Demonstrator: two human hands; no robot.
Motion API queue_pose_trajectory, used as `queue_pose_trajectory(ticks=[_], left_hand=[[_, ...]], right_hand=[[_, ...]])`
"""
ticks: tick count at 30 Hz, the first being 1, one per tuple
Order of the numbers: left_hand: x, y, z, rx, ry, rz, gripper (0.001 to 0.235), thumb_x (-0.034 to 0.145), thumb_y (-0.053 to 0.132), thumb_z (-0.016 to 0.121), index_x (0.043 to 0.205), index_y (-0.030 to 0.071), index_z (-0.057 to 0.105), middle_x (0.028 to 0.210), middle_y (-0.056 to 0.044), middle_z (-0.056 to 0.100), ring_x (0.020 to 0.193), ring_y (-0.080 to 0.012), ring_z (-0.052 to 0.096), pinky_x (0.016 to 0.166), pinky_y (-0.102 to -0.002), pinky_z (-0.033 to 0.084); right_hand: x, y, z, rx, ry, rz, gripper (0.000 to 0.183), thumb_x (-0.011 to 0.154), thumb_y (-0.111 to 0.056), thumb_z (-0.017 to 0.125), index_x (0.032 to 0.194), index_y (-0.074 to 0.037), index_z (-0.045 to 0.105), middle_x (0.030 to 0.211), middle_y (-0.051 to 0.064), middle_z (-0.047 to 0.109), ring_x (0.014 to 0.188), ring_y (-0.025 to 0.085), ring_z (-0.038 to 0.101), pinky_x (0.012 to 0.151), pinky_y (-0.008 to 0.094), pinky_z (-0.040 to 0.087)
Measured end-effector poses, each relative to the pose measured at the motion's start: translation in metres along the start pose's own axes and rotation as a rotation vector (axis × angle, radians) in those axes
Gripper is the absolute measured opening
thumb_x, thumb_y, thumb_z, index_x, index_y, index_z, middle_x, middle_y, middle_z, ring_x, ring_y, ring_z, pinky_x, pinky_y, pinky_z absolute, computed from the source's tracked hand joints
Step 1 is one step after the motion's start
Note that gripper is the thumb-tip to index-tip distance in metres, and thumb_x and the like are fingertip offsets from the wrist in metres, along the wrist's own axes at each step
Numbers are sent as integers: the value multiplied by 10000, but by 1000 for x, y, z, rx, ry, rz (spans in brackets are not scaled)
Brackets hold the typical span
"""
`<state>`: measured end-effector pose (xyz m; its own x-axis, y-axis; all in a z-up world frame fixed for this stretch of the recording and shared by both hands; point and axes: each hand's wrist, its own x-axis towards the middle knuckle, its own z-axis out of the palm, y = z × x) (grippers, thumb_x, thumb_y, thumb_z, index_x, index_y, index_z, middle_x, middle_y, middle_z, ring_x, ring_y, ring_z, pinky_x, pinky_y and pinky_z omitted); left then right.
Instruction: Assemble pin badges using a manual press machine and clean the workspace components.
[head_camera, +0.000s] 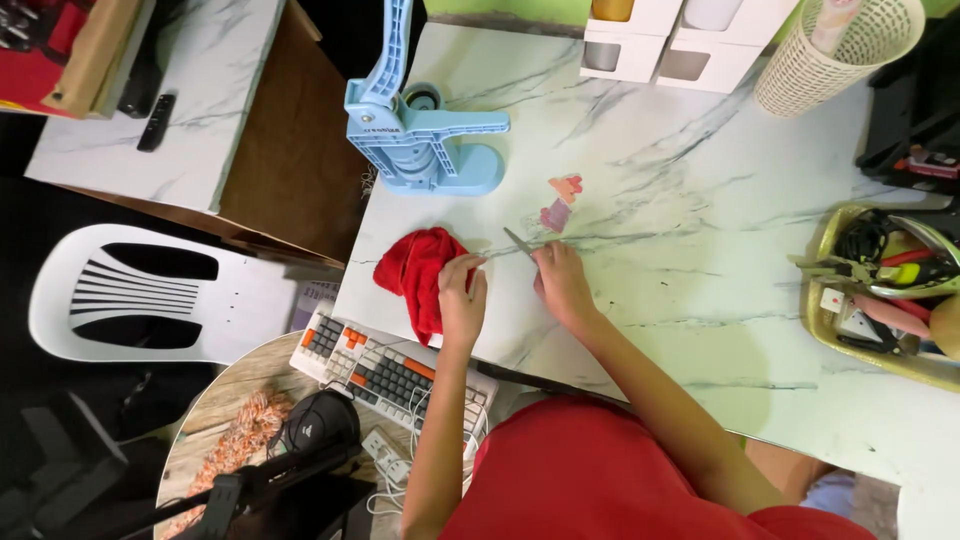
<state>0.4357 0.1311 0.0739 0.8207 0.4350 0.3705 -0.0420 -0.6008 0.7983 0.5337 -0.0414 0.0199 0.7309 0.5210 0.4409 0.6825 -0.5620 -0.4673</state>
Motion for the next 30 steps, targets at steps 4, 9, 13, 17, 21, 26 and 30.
queue_pose_trajectory(ticks=[4,9,13,17,21,26,30], left_hand=[[7,-1,-2,64,34,-46,220,931,27,690,1148,64,705,1272,-137,654,1225,-347,597,1065,-438,488],[26,15,-26,465,142,-98,718,606,167,891,1253,-32,651,1417,-317,403,1330,-566,325,1045,-671,301],[28,-22,-33,498,78,-251,779,589,108,872,1319,-10,630,1462,-335,461,1250,-529,421,991,-624,371],[32,-43,-47,158,185,-443,424,841,24,661,1262,68,666,1176,-194,707,1102,-384,646,992,-434,523],[43,-37,-65,-153,344,-541,338,883,2,548,1208,26,638,1072,-164,747,978,-269,723,921,-347,558],[48,-28,-74,-335,308,-428,369,875,-66,516,1224,3,612,1134,-144,697,1035,-221,672,949,-334,540],[56,2,-76,-532,174,-353,493,814,-121,524,1287,15,564,1215,-128,665,1105,-213,660,959,-341,545]], right_hand=[[6,15,12,-1,-92,53,412,696,34,688,1081,-7,547,1005,206,553,946,409,558,838,497,480],[23,9,9,102,-141,-34,443,661,36,703,1051,-16,500,1024,224,532,984,430,548,837,486,489],[39,3,25,218,-198,-41,414,717,61,683,1085,-36,521,1016,194,534,972,412,554,835,477,489],[60,-9,51,446,-391,75,368,801,41,638,1135,-32,502,1106,197,515,939,378,592,790,436,529],[77,-24,77,428,-350,-130,403,746,53,659,1118,-41,535,1089,198,538,1015,434,569,866,466,496],[94,-49,62,418,-360,-191,382,817,-53,727,1163,-74,565,1130,170,577,1059,399,562,913,456,472],[87,-28,66,1264,-669,334,470,1134,-391,481,1492,-89,514,1357,113,620,1238,256,571,1069,365,470]])
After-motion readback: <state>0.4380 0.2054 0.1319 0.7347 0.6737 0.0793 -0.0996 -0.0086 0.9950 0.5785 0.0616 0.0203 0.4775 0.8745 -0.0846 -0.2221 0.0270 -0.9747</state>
